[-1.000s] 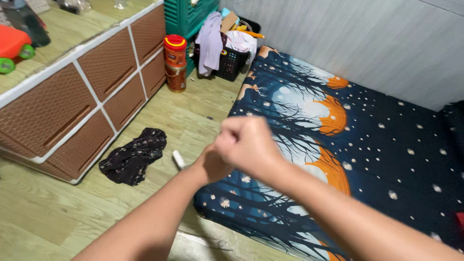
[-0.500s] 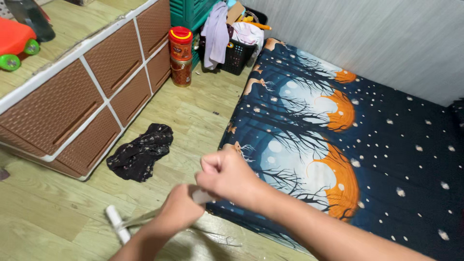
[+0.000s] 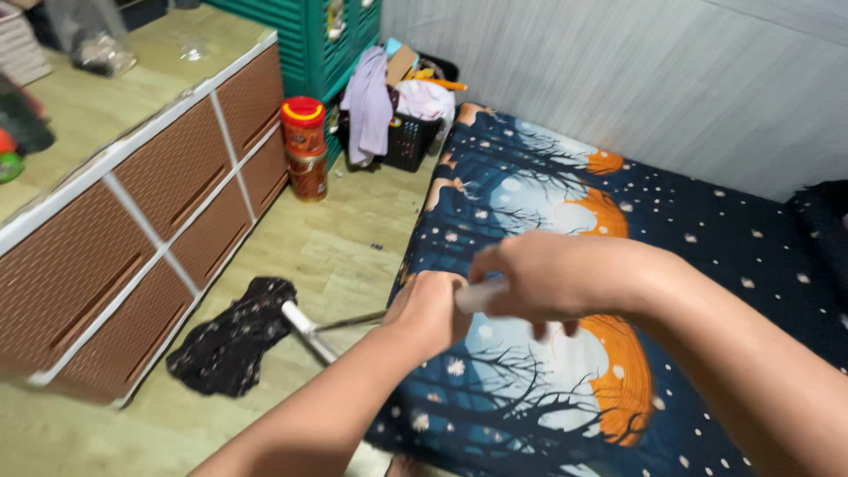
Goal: The person sweeps the wooden floor with a small hand broom, moving around a bed and storage units. The person gathers debris into a pile near the bed.
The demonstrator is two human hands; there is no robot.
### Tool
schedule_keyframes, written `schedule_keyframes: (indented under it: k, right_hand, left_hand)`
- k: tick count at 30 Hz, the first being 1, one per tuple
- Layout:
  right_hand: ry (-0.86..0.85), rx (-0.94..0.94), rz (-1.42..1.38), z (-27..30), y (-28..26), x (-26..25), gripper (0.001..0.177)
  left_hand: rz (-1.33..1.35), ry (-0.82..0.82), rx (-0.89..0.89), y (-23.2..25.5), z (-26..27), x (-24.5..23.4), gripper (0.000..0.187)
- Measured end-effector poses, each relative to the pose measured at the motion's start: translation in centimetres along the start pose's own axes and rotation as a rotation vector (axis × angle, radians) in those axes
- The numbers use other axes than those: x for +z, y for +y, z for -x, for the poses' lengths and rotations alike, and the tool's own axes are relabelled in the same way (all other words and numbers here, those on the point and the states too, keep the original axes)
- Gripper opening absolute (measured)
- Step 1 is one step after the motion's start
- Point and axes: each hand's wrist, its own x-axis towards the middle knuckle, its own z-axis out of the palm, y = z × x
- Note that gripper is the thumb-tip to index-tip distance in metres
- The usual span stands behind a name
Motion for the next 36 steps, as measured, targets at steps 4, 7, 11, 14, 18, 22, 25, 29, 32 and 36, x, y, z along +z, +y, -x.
schedule_keyframes:
  k: [4,7,11,14,18,22,25,29,32,36]
  right_hand:
    - [0.104,-0.002,0.243,-1.0,0.8,-0.9,0.031]
    - [0.327,-0.085,0.371,-2.7,1.9,-1.5,0.032]
    - [0.478,-0.093,0.321,-5.8,4.2,-2.6,0.037]
    - [0.485,-0.051,0.324,-8.8,5.7,-3.0,0.045]
    - [0.551,-0.076,0.367,-13.9,7.3,-3.6,0.043]
    - [0.570,-0.089,0.412,-20.5,8.1,-3.7,0.050]
    - [0.540,-0.071,0.449,-25.7,8.8,-4.0,0.047]
    - [0.502,-0.031,0.484,-31.9,9.7,-3.3,0.036]
    - [0.484,0.068,0.430,-35.8,10.1,-3.0,0.035]
    - [0.408,0.103,0.366,-39.4,8.4,-1.9,0.033]
  left_hand:
    - [-0.028,0.043,0.135,0.6,-4.7,1.0,0.019]
    - [-0.022,0.071,0.243,0.2,-8.8,0.4,0.018]
    - [-0.262,0.054,0.331,0.8,-13.6,-0.3,0.022]
    - [-0.394,0.103,0.364,1.2,-16.3,-0.8,0.045]
    - [-0.443,0.037,0.176,0.6,-18.8,-2.5,0.060]
    - [-0.413,0.042,0.088,-1.4,-20.3,-4.0,0.066]
    - [-0.413,0.012,0.013,-2.9,-21.2,-4.8,0.067]
    - [-0.463,-0.056,0.076,-5.5,-22.3,-6.0,0.057]
    - [-0.500,-0.092,0.094,-7.5,-23.5,-7.4,0.046]
    - [-0.545,-0.073,0.132,-10.6,-24.5,-9.0,0.039]
